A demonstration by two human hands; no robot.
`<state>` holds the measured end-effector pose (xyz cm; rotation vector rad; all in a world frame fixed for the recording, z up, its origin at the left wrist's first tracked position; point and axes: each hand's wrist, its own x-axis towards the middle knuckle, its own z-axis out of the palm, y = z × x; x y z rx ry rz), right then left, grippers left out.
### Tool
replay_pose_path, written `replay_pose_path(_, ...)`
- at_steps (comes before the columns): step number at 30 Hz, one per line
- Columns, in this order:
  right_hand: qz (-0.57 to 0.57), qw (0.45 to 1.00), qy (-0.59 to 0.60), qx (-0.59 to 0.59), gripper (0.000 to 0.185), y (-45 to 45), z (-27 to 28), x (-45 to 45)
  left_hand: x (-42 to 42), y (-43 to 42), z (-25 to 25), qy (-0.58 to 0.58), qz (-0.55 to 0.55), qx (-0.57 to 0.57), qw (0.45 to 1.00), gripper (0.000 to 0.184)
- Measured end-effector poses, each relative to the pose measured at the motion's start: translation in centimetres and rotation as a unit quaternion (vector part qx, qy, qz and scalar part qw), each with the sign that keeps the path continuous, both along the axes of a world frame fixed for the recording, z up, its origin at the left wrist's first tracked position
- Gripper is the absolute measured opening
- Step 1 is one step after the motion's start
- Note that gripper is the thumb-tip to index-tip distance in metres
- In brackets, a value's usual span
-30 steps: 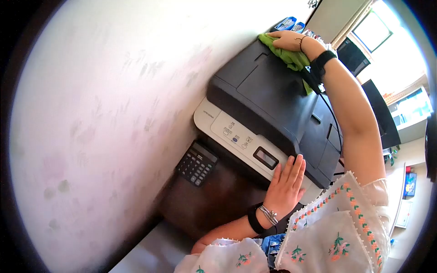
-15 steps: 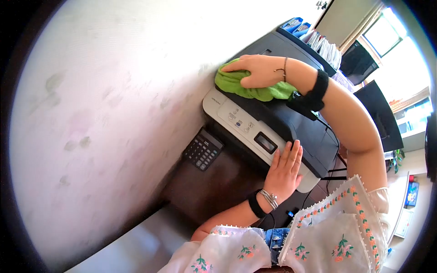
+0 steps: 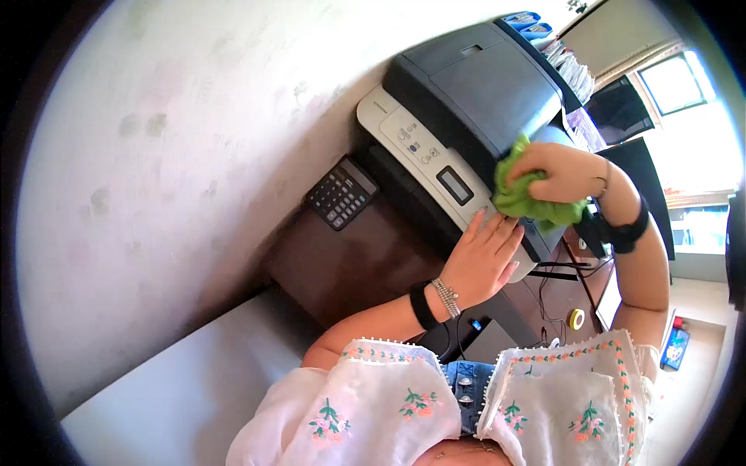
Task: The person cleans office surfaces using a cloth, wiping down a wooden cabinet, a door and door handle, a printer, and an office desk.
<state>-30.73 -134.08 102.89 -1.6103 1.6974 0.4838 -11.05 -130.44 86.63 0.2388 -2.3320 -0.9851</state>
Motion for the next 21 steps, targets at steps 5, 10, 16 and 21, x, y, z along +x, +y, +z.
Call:
replay_pose_path(5, -0.015, 0.927, -0.003, -0.375, 0.038, -5.1, -1.9, -0.5, 1.6, -0.9, -0.8, 0.057, 0.055, 0.058, 0.995, 0.039)
replay_pose_path(10, -0.043, 0.911, 0.038, -0.408, 0.043, -12.9, -10.2, 0.4, 2.2, -2.2, 0.7, 0.057, 0.094, 0.073, 0.991, 0.033)
replay_pose_path(16, -0.047, 0.929, 0.063, -0.361, 0.054, -8.3, -9.4, -0.5, 2.7, -2.4, -0.4, 0.045, 0.108, 0.1, 0.988, 0.029)
replay_pose_path(21, -0.127, 0.955, -0.028, -0.268, 0.052, 1.4, -8.6, -0.1, 1.9, -2.5, -2.2, 0.037, 0.097, 0.124, 0.987, 0.029)
